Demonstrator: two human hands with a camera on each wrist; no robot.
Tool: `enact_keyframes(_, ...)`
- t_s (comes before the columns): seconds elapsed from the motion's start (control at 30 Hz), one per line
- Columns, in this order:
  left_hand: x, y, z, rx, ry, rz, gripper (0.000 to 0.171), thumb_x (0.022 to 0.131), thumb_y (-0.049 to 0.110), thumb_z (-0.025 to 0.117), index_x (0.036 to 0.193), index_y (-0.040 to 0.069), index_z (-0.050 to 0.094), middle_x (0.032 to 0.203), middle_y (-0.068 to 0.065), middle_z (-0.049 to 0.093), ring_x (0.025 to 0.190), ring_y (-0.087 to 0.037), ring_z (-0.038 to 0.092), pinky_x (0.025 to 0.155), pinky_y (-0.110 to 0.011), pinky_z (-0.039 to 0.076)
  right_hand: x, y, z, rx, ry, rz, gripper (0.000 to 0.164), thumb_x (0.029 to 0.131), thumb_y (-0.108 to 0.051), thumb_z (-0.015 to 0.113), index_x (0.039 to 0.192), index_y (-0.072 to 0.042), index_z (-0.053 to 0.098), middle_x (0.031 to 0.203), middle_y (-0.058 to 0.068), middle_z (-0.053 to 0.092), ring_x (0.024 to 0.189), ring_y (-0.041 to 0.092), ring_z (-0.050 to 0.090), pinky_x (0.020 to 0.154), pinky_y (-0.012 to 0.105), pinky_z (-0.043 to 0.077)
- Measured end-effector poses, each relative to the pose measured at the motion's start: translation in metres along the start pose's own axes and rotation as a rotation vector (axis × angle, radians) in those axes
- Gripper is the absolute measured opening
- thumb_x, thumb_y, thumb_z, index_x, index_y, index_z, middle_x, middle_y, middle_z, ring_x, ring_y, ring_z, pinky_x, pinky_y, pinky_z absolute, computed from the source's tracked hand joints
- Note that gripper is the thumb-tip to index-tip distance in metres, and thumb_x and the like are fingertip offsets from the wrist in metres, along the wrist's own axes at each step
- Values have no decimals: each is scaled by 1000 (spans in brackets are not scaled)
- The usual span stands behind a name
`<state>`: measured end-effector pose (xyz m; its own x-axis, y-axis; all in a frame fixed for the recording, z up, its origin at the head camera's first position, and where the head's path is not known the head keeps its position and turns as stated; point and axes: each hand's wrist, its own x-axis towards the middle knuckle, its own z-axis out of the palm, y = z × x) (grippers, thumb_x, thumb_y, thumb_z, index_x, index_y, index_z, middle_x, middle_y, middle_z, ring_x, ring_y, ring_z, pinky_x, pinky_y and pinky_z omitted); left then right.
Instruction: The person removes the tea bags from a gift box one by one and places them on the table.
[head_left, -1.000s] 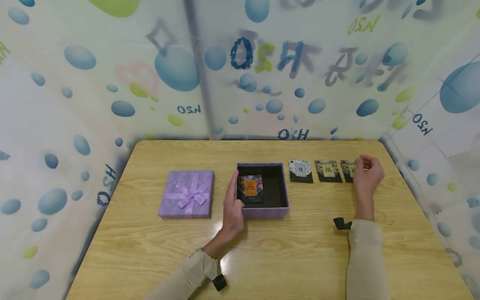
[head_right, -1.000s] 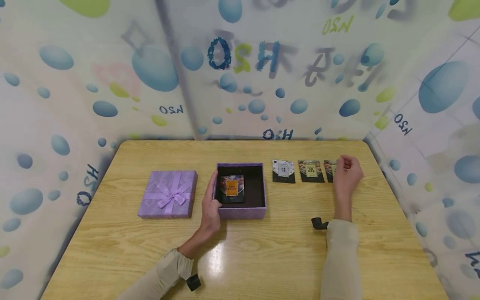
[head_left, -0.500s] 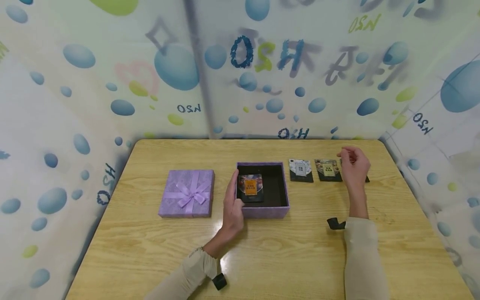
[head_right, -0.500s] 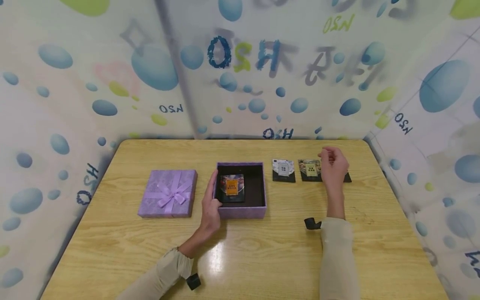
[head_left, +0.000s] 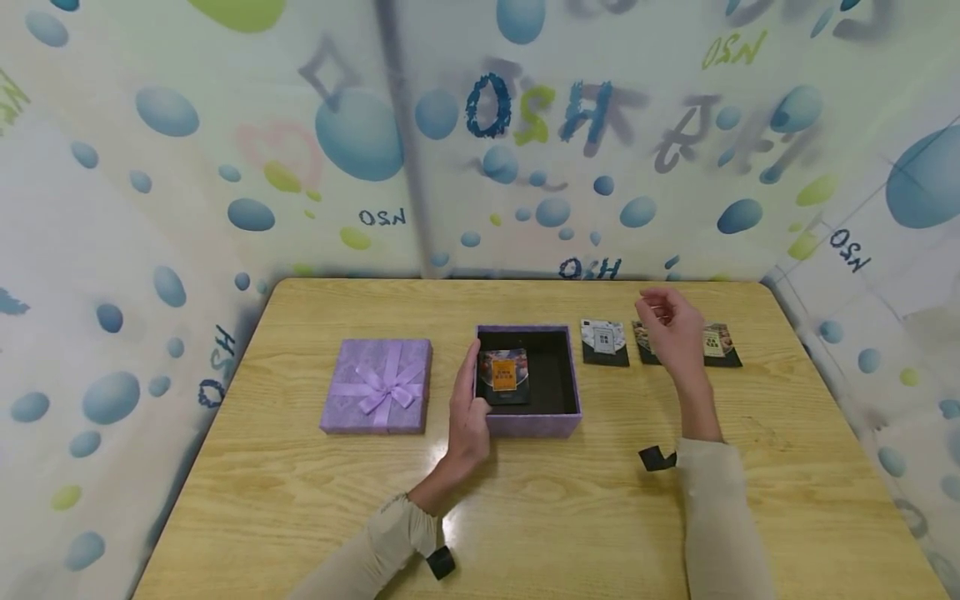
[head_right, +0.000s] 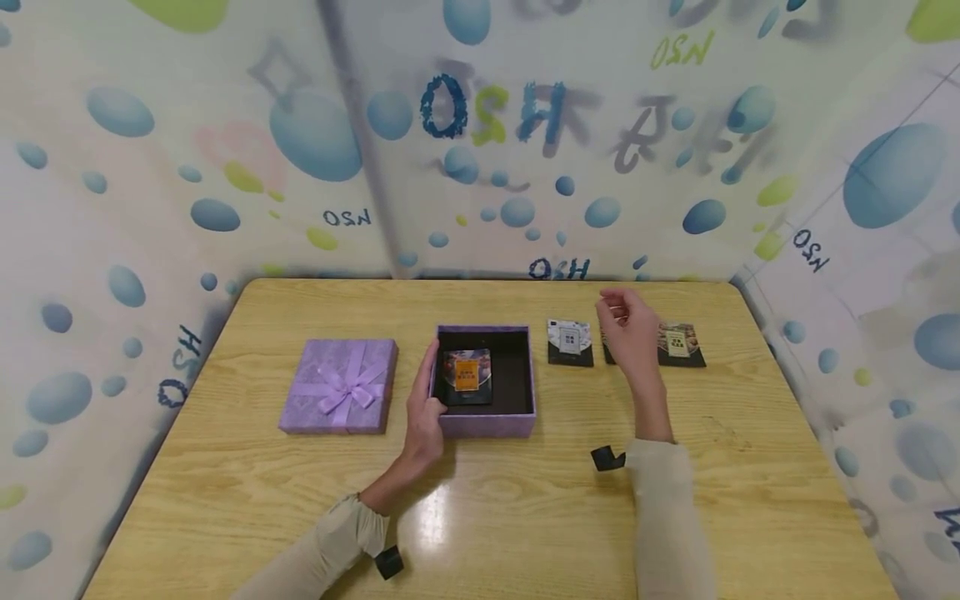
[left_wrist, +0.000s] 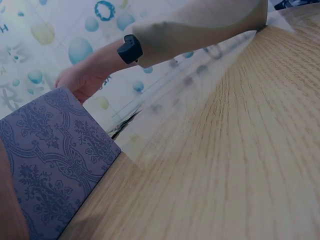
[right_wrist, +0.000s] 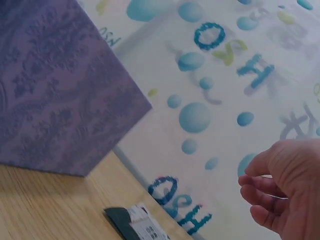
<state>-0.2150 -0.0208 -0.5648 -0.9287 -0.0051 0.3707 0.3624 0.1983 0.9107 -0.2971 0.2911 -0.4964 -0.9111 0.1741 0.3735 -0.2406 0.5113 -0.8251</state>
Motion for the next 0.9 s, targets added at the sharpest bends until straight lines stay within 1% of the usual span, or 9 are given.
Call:
enact_keyframes(0.17,0,-1,0,-4,4,10,96,74,-6,31,167,13,25,171,-9,28,158,-24,23,120,-25,21,-5,-16,14,16,-66,-80,21,102,-12,66,111,6,70,99,22,71,80,0,58,70,13,44)
enact_keyframes(0.23,0,-2,0,-5,1,12,96,74,-6,31,167,13,25,171,-9,28,158,-23,23,119,-24,22,-6,-21,20,17,-85,-110,19,102,-11,66,111,5,71,95,21,71,78,2,58,69,13,44)
enact_keyframes(0.37,0,-4,0,-3,0,8,96,74,-5,31,167,16,25,172,-4,27,158,-20,23,119,-23,21,-11,-31,36,44,-142,-153,16,101,-6,65,112,5,71,92,22,70,76,8,59,66,15,43)
enact_keyframes(0.43,-1,-4,-1,-3,1,9,95,75,-5,30,167,17,25,172,-2,27,158,-19,23,119,-23,22,-14,-37,43,84,-184,-147,17,101,-5,64,113,6,70,94,24,70,77,12,61,66,16,44)
enact_keyframes(0.5,-1,-4,-1,-1,0,10,95,75,-4,30,168,17,25,172,-1,27,158,-19,22,119,-25,22,-18,-43,49,128,-233,-123,18,102,-5,64,115,5,70,96,25,70,79,16,63,67,17,46)
enact_keyframes(0.63,-1,-3,-2,4,-1,9,94,76,-4,30,168,17,24,172,-3,26,158,-21,23,120,-27,22,-26,-59,60,194,-345,-74,19,103,-9,63,117,3,69,98,22,71,85,23,68,70,22,53)
enact_keyframes(0.77,1,-2,-1,-6,-2,1,94,75,-4,31,167,13,25,171,-7,27,157,-22,24,123,-34,22,-36,-73,71,195,-454,-80,20,104,-11,63,118,2,68,98,18,71,86,27,69,70,26,55)
enact_keyframes(0.9,1,-2,-1,-20,-5,-12,94,74,-3,32,167,11,25,171,-11,27,157,-20,24,124,-40,22,-46,-82,86,181,-526,-108,22,104,-13,63,118,3,67,99,19,71,83,32,69,66,26,52)
